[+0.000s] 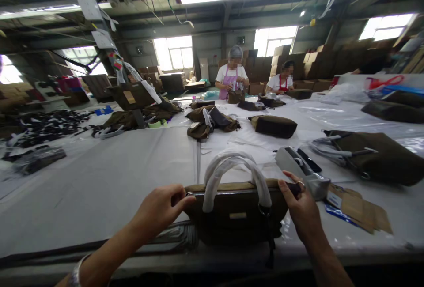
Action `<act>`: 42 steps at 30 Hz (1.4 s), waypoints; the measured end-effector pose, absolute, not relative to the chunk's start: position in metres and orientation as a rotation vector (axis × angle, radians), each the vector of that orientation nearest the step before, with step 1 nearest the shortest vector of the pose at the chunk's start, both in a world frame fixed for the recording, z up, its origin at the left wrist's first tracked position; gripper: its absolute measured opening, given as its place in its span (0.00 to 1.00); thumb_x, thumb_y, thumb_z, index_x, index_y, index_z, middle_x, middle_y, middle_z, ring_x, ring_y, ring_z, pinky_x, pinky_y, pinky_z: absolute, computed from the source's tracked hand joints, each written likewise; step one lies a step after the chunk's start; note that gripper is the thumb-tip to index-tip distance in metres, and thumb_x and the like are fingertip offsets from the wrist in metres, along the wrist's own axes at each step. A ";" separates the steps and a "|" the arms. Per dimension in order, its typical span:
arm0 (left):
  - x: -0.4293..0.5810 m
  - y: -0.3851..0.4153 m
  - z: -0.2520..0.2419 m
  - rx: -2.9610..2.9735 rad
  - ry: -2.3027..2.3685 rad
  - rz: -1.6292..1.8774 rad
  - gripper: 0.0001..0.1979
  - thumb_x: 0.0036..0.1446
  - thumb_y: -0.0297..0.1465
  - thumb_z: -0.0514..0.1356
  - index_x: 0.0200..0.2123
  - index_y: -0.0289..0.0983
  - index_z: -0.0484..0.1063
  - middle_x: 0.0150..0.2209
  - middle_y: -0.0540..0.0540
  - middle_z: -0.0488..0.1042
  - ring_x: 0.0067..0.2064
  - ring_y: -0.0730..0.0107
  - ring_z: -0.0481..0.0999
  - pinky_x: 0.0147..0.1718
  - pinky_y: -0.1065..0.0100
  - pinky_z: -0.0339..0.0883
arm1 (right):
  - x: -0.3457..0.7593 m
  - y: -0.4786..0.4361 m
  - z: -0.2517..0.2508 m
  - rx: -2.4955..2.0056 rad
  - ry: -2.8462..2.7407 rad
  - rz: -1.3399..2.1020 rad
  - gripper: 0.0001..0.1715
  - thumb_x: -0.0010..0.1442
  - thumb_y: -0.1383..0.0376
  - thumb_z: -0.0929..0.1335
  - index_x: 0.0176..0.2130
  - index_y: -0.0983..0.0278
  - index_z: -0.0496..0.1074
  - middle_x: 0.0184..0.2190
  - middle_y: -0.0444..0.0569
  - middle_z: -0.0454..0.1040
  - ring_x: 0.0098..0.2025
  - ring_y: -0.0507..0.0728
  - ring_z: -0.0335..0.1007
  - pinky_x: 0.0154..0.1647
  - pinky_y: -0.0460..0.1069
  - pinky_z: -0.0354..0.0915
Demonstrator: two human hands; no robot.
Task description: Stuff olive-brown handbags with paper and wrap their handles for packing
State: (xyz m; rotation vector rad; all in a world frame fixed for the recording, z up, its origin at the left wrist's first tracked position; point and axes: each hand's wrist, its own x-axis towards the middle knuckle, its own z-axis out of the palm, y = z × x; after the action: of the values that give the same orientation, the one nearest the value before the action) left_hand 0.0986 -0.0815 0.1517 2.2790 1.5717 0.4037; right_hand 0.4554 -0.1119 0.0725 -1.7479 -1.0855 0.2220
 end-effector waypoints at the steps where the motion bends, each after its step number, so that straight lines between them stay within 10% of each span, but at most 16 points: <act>1: 0.099 -0.084 0.151 2.318 1.582 0.400 0.19 0.64 0.47 0.54 0.29 0.39 0.70 0.27 0.50 0.73 0.29 0.67 0.69 0.30 0.69 0.54 | 0.455 -0.111 0.072 -1.770 -1.079 0.229 0.34 0.59 0.41 0.64 0.53 0.61 0.74 0.41 0.53 0.80 0.39 0.64 0.77 0.39 0.54 0.70; 9: 0.045 -0.077 0.143 2.291 1.841 0.619 0.22 0.63 0.47 0.55 0.23 0.39 0.66 0.19 0.53 0.64 0.22 0.71 0.65 0.24 0.71 0.57 | 0.486 -0.107 0.073 -1.883 -0.928 0.015 0.29 0.58 0.44 0.63 0.46 0.62 0.73 0.39 0.57 0.79 0.39 0.67 0.75 0.41 0.60 0.69; 15: 0.130 -0.091 0.162 2.445 1.154 1.164 0.12 0.66 0.36 0.59 0.51 0.43 0.72 0.42 0.49 0.79 0.35 0.72 0.79 0.36 0.74 0.73 | 0.453 -0.109 0.091 -1.578 -1.226 -0.459 0.31 0.67 0.52 0.63 0.63 0.63 0.63 0.61 0.60 0.69 0.66 0.69 0.59 0.65 0.67 0.56; 23: 0.225 -0.059 0.175 2.801 1.115 1.198 0.23 0.63 0.37 0.63 0.60 0.40 0.67 0.55 0.42 0.76 0.49 0.55 0.80 0.43 0.63 0.77 | 0.418 -0.113 0.110 -1.340 -1.290 -0.237 0.19 0.65 0.60 0.69 0.55 0.60 0.71 0.47 0.52 0.78 0.47 0.59 0.76 0.50 0.55 0.72; 29: 0.228 -0.057 0.185 2.794 1.160 1.170 0.12 0.63 0.31 0.61 0.50 0.41 0.72 0.42 0.47 0.78 0.34 0.62 0.81 0.28 0.66 0.73 | 0.430 -0.115 0.109 -1.062 -1.306 0.161 0.16 0.63 0.64 0.71 0.52 0.55 0.73 0.45 0.46 0.77 0.47 0.55 0.76 0.47 0.48 0.73; 33: 0.231 -0.064 0.185 2.897 0.938 1.471 0.12 0.59 0.24 0.59 0.47 0.38 0.72 0.57 0.38 0.71 0.58 0.49 0.72 0.51 0.56 0.71 | 0.427 -0.117 0.109 -1.032 -1.329 -0.081 0.15 0.63 0.69 0.71 0.50 0.57 0.73 0.42 0.46 0.76 0.45 0.54 0.74 0.49 0.48 0.71; 38: 0.233 -0.060 0.194 2.557 0.897 1.055 0.28 0.64 0.30 0.57 0.66 0.38 0.58 0.53 0.40 0.76 0.52 0.58 0.77 0.51 0.61 0.70 | 0.425 -0.115 0.117 -1.047 -1.325 -0.321 0.18 0.63 0.72 0.71 0.52 0.59 0.72 0.44 0.49 0.77 0.47 0.55 0.75 0.52 0.50 0.71; 42: 0.228 -0.048 0.213 1.967 0.718 0.572 0.17 0.61 0.38 0.63 0.51 0.37 0.74 0.39 0.46 0.77 0.40 0.66 0.77 0.41 0.69 0.70 | 0.434 -0.114 0.126 -1.117 -1.351 -0.258 0.14 0.64 0.69 0.70 0.50 0.58 0.75 0.45 0.49 0.78 0.49 0.56 0.75 0.53 0.51 0.70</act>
State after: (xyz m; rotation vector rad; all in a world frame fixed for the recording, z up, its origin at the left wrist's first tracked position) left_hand 0.2279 -0.0484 0.2130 1.9666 0.7185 0.5720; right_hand 0.4336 -0.1136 0.1263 -1.1168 -1.3512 -0.2576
